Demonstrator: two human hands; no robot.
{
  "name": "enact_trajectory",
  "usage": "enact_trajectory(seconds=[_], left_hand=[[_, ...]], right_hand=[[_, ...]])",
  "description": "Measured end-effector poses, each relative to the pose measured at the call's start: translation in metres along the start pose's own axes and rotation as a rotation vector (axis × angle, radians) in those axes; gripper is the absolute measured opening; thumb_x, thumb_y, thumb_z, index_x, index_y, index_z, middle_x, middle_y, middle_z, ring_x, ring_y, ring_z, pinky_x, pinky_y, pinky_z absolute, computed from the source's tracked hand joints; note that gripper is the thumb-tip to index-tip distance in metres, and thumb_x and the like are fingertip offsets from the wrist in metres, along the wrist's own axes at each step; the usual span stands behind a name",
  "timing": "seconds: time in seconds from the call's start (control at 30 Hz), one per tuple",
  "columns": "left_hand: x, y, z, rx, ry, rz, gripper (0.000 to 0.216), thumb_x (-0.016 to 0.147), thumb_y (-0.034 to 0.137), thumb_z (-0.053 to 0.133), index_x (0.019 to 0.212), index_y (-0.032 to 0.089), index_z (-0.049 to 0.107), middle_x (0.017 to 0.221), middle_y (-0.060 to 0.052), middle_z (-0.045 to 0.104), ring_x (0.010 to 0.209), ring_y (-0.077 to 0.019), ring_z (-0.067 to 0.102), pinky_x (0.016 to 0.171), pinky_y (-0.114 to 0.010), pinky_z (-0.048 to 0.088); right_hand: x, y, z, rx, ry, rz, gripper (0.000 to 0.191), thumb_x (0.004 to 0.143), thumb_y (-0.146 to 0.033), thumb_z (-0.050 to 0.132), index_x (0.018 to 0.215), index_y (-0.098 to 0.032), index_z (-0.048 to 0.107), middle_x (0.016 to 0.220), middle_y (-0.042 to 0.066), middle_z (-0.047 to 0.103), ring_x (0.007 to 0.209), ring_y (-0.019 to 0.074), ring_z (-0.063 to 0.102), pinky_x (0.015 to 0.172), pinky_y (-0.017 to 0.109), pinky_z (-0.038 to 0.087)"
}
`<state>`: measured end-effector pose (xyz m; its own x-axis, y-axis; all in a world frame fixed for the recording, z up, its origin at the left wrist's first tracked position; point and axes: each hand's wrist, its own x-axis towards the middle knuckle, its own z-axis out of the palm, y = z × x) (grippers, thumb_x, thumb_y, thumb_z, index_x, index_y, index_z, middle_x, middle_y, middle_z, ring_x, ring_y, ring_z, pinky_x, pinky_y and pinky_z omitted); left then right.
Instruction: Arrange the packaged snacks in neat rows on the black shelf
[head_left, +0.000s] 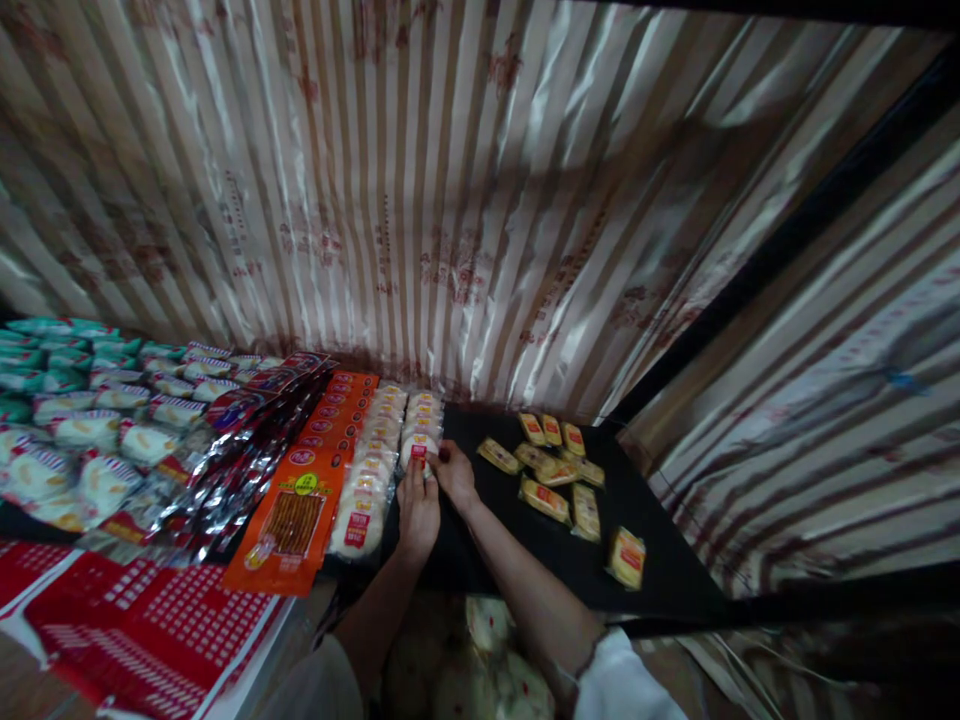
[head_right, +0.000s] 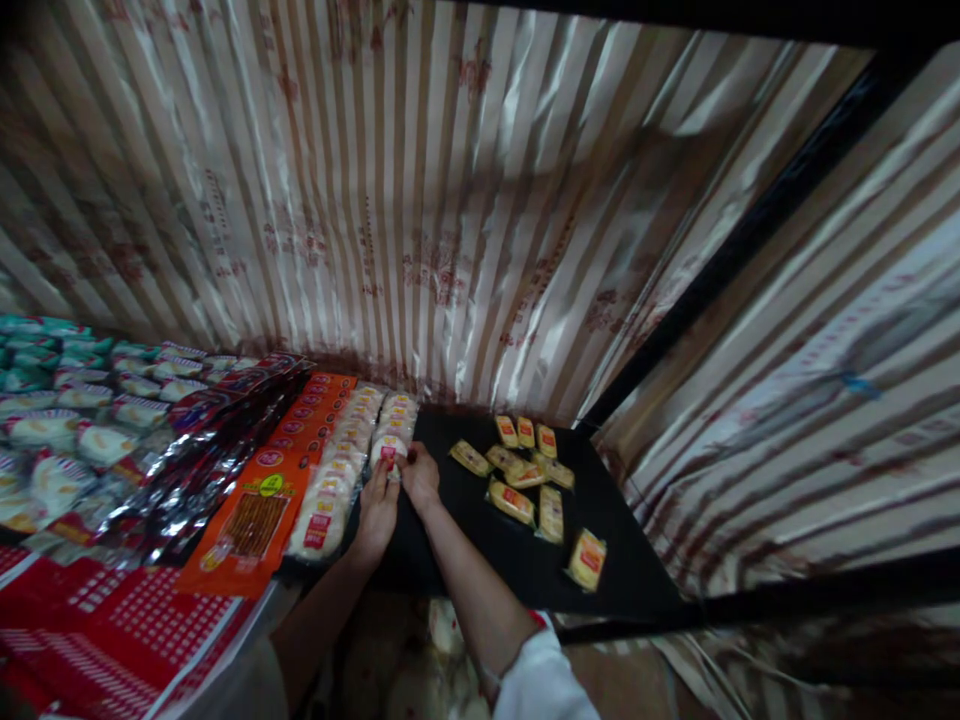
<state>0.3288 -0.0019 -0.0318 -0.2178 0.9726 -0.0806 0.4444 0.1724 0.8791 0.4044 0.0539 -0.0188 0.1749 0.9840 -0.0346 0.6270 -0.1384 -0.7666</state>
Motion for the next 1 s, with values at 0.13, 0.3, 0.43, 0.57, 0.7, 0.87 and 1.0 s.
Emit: enact_trajectory(seconds=[0.13, 0.3, 0.43, 0.57, 0.7, 0.87, 1.0], left_hand=[[0.006, -0.005, 0.007, -0.004, 0.016, 0.019, 0.047, 0.088, 0.024, 0.031, 0.132, 0.013, 0.042, 0.143, -0.009, 0.038, 0.135, -0.0168, 0.027, 0.112, -0.033, 0.020], [0.009, -0.010, 0.011, 0.031, 0.043, 0.101, 0.044, 0.086, 0.018, 0.032, 0.126, 0.011, 0.049, 0.136, -0.013, 0.047, 0.131, -0.0187, 0.036, 0.111, -0.036, 0.022], [0.008, -0.010, 0.011, 0.098, 0.036, 0.144, 0.043, 0.087, 0.017, 0.031, 0.124, 0.011, 0.051, 0.137, -0.013, 0.046, 0.132, -0.0192, 0.034, 0.111, -0.037, 0.022], [0.008, -0.006, 0.011, 0.138, 0.032, 0.121, 0.044, 0.088, 0.016, 0.029, 0.128, 0.008, 0.047, 0.137, -0.014, 0.045, 0.131, -0.0188, 0.035, 0.111, -0.037, 0.023], [0.010, -0.007, 0.013, 0.146, 0.059, 0.138, 0.044, 0.088, 0.017, 0.030, 0.127, 0.011, 0.048, 0.136, -0.012, 0.047, 0.131, -0.0194, 0.036, 0.110, -0.037, 0.025], [0.011, -0.015, 0.015, 0.191, 0.068, 0.264, 0.042, 0.087, 0.015, 0.029, 0.120, 0.010, 0.054, 0.129, -0.014, 0.054, 0.128, -0.0232, 0.040, 0.107, -0.043, 0.028], [0.001, -0.009, 0.009, 0.154, 0.142, 0.319, 0.038, 0.087, 0.020, 0.033, 0.115, 0.010, 0.057, 0.124, -0.014, 0.058, 0.124, -0.0239, 0.044, 0.106, -0.044, 0.032]], right_hand=[[0.003, 0.002, 0.005, -0.094, 0.042, -0.026, 0.020, 0.076, -0.027, 0.057, 0.095, -0.021, 0.060, 0.090, 0.003, 0.065, 0.081, 0.0159, 0.061, 0.069, 0.025, 0.044], [0.005, 0.007, 0.010, -0.080, 0.073, 0.004, 0.027, 0.077, -0.029, 0.056, 0.102, -0.020, 0.056, 0.093, 0.004, 0.064, 0.082, 0.0164, 0.061, 0.069, 0.025, 0.045], [0.005, 0.007, 0.010, -0.086, 0.065, -0.006, 0.026, 0.077, -0.029, 0.056, 0.101, -0.020, 0.056, 0.092, 0.004, 0.064, 0.081, 0.0165, 0.061, 0.070, 0.026, 0.044], [0.005, 0.007, 0.009, -0.058, 0.085, -0.014, 0.025, 0.077, -0.029, 0.055, 0.100, -0.020, 0.056, 0.092, 0.003, 0.064, 0.082, 0.0164, 0.060, 0.071, 0.026, 0.045], [0.008, 0.010, 0.011, -0.015, 0.099, -0.025, 0.024, 0.078, -0.029, 0.054, 0.100, -0.019, 0.056, 0.092, 0.004, 0.064, 0.082, 0.0161, 0.061, 0.073, 0.026, 0.045], [0.012, 0.013, 0.013, 0.014, 0.087, -0.013, 0.025, 0.076, -0.026, 0.057, 0.099, -0.018, 0.056, 0.090, 0.004, 0.065, 0.080, 0.0164, 0.061, 0.073, 0.027, 0.046], [0.000, 0.015, 0.009, 0.101, 0.151, -0.057, 0.030, 0.076, -0.030, 0.056, 0.103, -0.016, 0.056, 0.095, 0.007, 0.063, 0.081, 0.0171, 0.060, 0.075, 0.030, 0.047]])
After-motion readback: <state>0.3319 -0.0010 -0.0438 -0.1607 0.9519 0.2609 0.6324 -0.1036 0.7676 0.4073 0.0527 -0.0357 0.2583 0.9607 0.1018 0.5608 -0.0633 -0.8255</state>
